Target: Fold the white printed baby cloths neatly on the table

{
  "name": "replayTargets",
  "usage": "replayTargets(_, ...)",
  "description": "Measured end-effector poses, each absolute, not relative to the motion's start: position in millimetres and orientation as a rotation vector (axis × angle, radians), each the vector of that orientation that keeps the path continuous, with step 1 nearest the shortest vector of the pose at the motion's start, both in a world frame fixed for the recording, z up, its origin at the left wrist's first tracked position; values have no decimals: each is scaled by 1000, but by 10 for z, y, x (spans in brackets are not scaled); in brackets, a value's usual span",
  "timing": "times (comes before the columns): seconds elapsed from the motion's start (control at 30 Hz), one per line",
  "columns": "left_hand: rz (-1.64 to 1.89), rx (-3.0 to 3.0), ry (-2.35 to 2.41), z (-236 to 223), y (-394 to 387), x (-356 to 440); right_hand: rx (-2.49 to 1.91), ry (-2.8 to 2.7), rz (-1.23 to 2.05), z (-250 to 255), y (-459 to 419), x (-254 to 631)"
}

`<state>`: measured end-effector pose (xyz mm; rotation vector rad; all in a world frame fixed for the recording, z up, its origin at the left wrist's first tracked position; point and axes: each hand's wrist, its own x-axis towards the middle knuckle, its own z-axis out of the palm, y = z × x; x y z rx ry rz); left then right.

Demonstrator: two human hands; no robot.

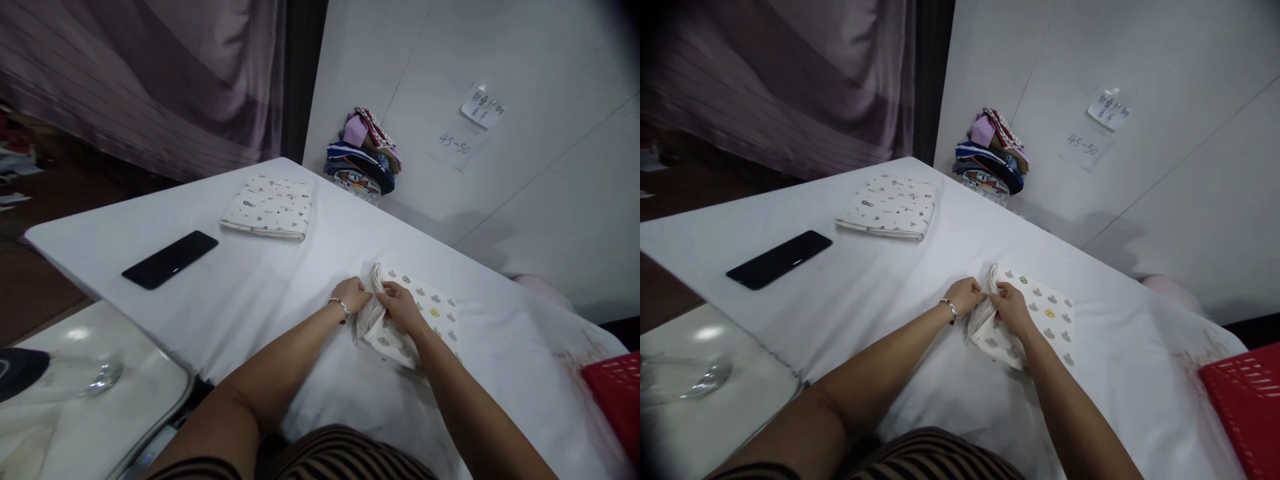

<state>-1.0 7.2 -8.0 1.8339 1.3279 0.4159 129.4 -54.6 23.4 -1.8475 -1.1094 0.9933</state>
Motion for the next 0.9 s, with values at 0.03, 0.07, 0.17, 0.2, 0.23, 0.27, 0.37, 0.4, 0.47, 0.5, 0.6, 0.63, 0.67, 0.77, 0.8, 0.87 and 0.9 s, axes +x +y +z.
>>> replayTargets(0.03, 417, 1838, 1315, -78, 72, -9, -1848, -1106, 993, 231, -547, 1295)
replayTargets(0.07, 422, 1839, 1300, -77, 70, -6, -1848, -1111, 985, 225, -548, 1297)
replayTargets(0.17, 450, 1829, 1269, -76, 65, 7, -1846, -1149, 961, 201, -551, 1307)
replayTargets(0.2, 458, 1827, 1260, -75, 62, 11, -1849, -1152, 966, 193, -553, 1310)
replayTargets(0.23, 460, 1827, 1252, -74, 59, 13, -1851, -1150, 977, 186, -555, 1313)
replayTargets(0.27, 455, 1828, 1244, -71, 56, 15, -1853, -1146, 985, 181, -557, 1314)
replayTargets(0.37, 459, 1837, 1210, -57, 46, 13, -1868, -1156, 974, 175, -564, 1314)
replayTargets(0.4, 479, 1847, 1198, -53, 42, 13, -1874, -1163, 971, 176, -565, 1314)
replayTargets(0.47, 536, 1856, 1174, -50, 34, 17, -1890, -1171, 965, 181, -566, 1311)
replayTargets(0.5, 559, 1848, 1162, -52, 29, 22, -1901, -1170, 961, 186, -565, 1308)
replayTargets(0.6, 567, 1768, 1126, -77, 19, 45, -1946, -1155, 933, 208, -559, 1291)
replayTargets(0.63, 558, 1731, 1113, -89, 17, 54, -1959, -1146, 929, 217, -557, 1284)
replayTargets(0.67, 548, 1689, 1100, -102, 17, 62, -1967, -1138, 932, 225, -555, 1278)
replayTargets(0.77, 531, 1541, 1068, -128, 23, 80, -1979, -1136, 959, 247, -552, 1264)
replayTargets(0.8, 527, 1504, 1064, -131, 26, 81, -1976, -1143, 971, 250, -554, 1263)
replayTargets(0.87, 518, 1478, 1077, -123, 33, 76, -1953, -1164, 999, 249, -562, 1265)
replayTargets(0.9, 516, 1494, 1094, -114, 37, 69, -1936, -1172, 1011, 242, -568, 1268)
